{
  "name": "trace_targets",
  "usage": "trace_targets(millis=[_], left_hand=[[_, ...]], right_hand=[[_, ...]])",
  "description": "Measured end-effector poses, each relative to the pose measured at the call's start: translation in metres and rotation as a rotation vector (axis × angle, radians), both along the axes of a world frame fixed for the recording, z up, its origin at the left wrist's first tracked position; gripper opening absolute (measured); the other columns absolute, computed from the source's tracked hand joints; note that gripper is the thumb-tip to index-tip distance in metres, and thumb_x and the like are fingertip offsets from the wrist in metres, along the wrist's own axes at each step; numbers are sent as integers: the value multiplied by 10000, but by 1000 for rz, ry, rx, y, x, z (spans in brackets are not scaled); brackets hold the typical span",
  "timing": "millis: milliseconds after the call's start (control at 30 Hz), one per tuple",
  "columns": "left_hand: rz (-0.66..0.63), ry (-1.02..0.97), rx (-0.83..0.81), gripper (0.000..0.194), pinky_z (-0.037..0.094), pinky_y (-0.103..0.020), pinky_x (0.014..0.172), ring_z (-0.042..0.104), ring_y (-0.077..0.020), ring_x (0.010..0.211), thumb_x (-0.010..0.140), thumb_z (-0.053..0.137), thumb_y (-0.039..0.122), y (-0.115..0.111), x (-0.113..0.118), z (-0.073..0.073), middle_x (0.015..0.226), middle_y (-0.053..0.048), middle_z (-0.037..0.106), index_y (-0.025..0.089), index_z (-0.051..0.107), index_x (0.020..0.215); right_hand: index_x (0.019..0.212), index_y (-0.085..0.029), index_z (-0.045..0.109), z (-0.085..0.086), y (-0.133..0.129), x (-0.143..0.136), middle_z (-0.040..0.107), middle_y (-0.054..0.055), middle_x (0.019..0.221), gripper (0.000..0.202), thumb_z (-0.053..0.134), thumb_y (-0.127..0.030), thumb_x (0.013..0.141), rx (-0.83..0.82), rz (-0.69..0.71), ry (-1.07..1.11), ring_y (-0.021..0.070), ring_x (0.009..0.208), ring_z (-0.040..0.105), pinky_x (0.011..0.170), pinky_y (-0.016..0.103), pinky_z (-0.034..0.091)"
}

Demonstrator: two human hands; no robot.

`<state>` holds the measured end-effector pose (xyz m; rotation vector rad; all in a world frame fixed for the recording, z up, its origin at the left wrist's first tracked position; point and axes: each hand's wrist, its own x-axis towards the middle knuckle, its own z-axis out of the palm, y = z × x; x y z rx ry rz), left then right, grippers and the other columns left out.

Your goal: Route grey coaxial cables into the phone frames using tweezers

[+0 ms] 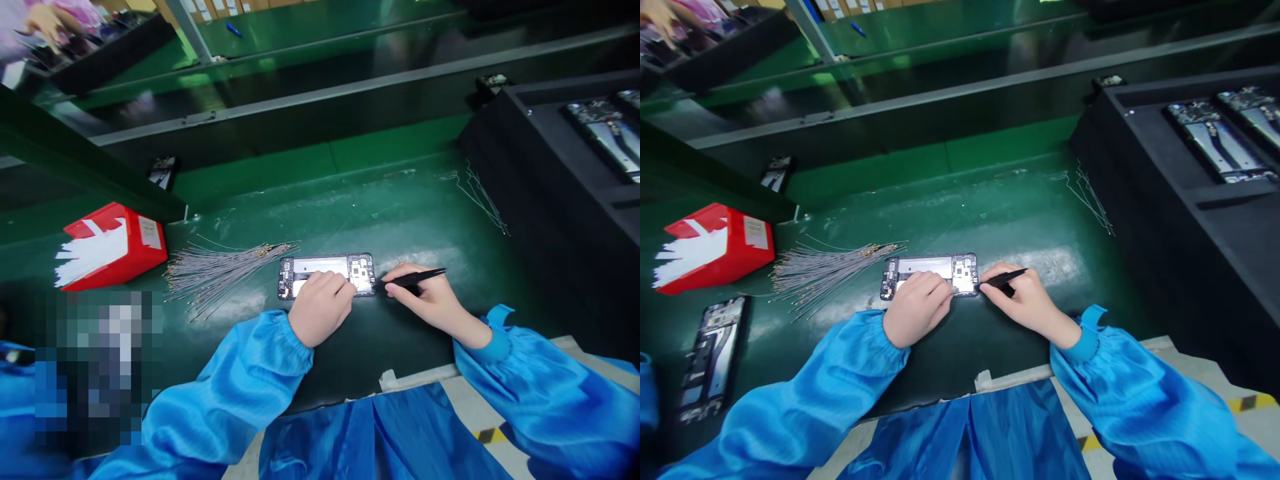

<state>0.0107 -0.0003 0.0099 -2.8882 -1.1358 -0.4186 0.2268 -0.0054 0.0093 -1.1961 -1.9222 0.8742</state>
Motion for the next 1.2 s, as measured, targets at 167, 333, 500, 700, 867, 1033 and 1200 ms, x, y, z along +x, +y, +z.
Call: trace_targets(millis=[167, 333, 500, 700, 867, 1033, 1200], left_hand=[[-12, -14, 13, 166, 303, -296, 627, 435, -163, 676, 834, 434, 158, -1, -1, 1, 667, -18, 502, 168, 551, 716], [-26, -19, 33, 174, 292, -296, 613, 423, -161, 658, 832, 433, 154, -1, 0, 2, 649, -14, 486, 168, 547, 700], [-23, -14, 35, 179, 287, -297, 612, 418, -159, 655, 835, 429, 160, -2, 0, 2, 650, -12, 479, 170, 537, 693], [-29, 5, 13, 163, 290, -300, 618, 421, -161, 667, 833, 424, 160, -2, -2, 0, 666, -15, 479, 169, 539, 718], [-25, 9, -11, 184, 311, -303, 631, 434, -163, 678, 848, 407, 169, -2, -1, 0, 672, -19, 484, 169, 539, 718], [-28, -19, -52, 197, 346, -290, 639, 450, -165, 687, 854, 398, 177, 0, -1, 1, 684, -26, 505, 166, 547, 725], [7, -58, -130, 180, 384, -265, 638, 476, -158, 704, 852, 390, 167, 2, 0, 1, 728, -29, 523, 159, 547, 765]], right_hand=[[847, -191, 596, 2, 0, 0, 628, 29, 769, 64, 555, -189, 798, -4, 40, 13, 148, 712, 599, 652, 292, 491], [854, -195, 596, 4, -1, -1, 636, 34, 785, 71, 555, -198, 797, 2, 47, -13, 150, 715, 602, 637, 291, 495], [860, -192, 599, 3, -1, -1, 639, 37, 790, 79, 552, -209, 800, 3, 63, -17, 149, 713, 600, 632, 287, 491], [880, -196, 590, 4, -2, -2, 613, 36, 782, 98, 535, -175, 801, 58, 138, -43, 140, 684, 571, 606, 276, 468], [872, -198, 574, 9, -4, -6, 603, 44, 768, 103, 488, -177, 820, 152, 205, -123, 144, 644, 547, 579, 288, 450], [866, -181, 567, 12, -3, -9, 601, 53, 755, 113, 459, -176, 836, 192, 245, -192, 154, 655, 549, 584, 293, 442], [971, -188, 565, 9, 12, -2, 621, 55, 819, 153, 466, -214, 857, 182, 216, -163, 158, 738, 575, 661, 291, 458]])
